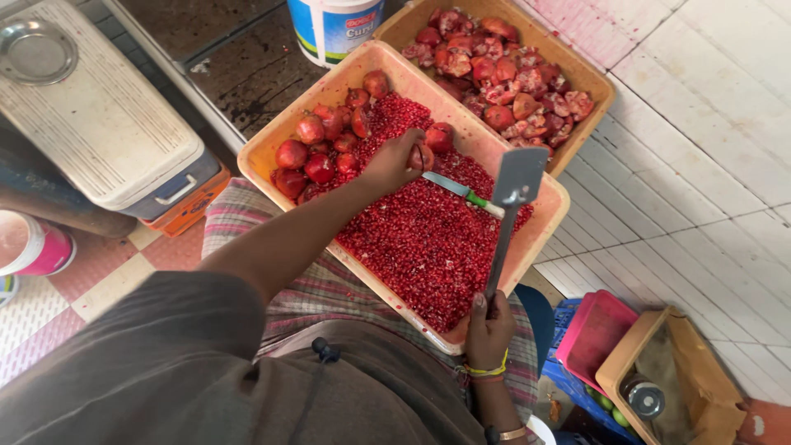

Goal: The person prepares pomegranates by hand and using a tool, tapping the fruit to release seeds into a tray and removing pieces of the rind.

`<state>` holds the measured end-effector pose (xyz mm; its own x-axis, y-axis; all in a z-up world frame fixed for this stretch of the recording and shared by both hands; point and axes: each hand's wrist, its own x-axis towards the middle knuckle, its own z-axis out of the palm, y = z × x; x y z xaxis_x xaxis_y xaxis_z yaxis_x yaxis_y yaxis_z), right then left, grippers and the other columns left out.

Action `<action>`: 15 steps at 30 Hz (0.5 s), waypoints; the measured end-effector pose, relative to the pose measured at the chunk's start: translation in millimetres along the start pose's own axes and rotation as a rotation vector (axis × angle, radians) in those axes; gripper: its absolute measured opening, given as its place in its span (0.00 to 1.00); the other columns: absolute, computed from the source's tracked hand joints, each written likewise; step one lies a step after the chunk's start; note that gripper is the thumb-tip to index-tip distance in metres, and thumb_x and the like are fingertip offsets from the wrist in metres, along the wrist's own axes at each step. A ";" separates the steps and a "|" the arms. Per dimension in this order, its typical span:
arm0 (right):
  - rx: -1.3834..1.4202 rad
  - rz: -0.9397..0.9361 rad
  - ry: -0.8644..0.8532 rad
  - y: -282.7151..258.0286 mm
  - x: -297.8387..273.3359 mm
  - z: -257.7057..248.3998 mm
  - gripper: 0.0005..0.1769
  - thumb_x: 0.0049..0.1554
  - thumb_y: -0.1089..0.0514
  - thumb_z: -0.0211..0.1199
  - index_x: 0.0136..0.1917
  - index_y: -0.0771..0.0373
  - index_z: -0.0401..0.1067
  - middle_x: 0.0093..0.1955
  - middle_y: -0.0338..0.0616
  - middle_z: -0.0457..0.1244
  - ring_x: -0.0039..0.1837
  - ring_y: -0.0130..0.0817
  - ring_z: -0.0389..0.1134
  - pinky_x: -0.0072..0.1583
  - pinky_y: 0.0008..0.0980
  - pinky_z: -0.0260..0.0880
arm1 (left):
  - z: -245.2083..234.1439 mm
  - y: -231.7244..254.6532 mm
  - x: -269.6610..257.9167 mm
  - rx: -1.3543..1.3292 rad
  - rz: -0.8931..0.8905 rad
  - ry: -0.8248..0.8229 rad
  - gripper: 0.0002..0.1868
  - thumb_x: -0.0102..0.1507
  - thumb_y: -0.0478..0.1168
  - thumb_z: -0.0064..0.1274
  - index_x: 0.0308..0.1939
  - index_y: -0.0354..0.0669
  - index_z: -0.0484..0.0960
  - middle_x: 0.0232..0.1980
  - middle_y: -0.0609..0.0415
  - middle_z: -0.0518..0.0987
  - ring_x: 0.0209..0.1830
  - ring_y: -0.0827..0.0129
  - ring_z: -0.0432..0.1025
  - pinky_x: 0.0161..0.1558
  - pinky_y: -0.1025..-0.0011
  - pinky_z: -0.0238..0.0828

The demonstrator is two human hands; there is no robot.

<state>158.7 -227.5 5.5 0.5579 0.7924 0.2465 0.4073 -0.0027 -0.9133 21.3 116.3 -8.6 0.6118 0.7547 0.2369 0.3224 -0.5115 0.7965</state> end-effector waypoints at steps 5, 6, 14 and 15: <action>0.240 0.174 -0.079 1.9 -6.0 -4.6 0.12 0.64 0.55 0.62 0.45 0.65 0.68 0.37 0.31 0.56 0.40 0.19 0.54 0.41 0.24 0.55 | -26.2 45.9 -45.0 0.003 0.463 0.112 0.45 0.52 0.30 0.71 0.69 0.37 0.62 0.63 0.41 0.76 0.64 0.52 0.72 0.61 0.60 0.73; 0.238 0.185 -0.079 -1.3 -4.2 -2.2 0.12 0.64 0.55 0.62 0.45 0.65 0.68 0.37 0.31 0.56 0.40 0.19 0.54 0.41 0.24 0.55 | -29.7 56.8 -55.8 -0.140 0.434 0.051 0.46 0.55 0.29 0.70 0.72 0.40 0.60 0.67 0.43 0.75 0.68 0.54 0.71 0.66 0.62 0.71; 0.392 0.189 -0.235 -65.5 32.9 25.6 0.22 0.55 0.62 0.70 0.61 0.67 0.68 0.48 0.38 0.68 0.51 0.23 0.70 0.53 0.24 0.73 | -53.3 102.7 -118.1 -1.057 0.159 -0.143 0.49 0.63 0.18 0.57 0.81 0.50 0.49 0.79 0.43 0.66 0.73 0.66 0.68 0.63 0.69 0.77; 0.395 0.191 -0.243 -74.7 35.1 29.5 0.22 0.55 0.62 0.70 0.61 0.67 0.68 0.48 0.38 0.68 0.51 0.23 0.70 0.53 0.24 0.73 | -54.8 105.5 -123.4 -1.090 0.133 -0.154 0.50 0.62 0.18 0.57 0.81 0.51 0.49 0.79 0.42 0.65 0.70 0.66 0.69 0.58 0.70 0.76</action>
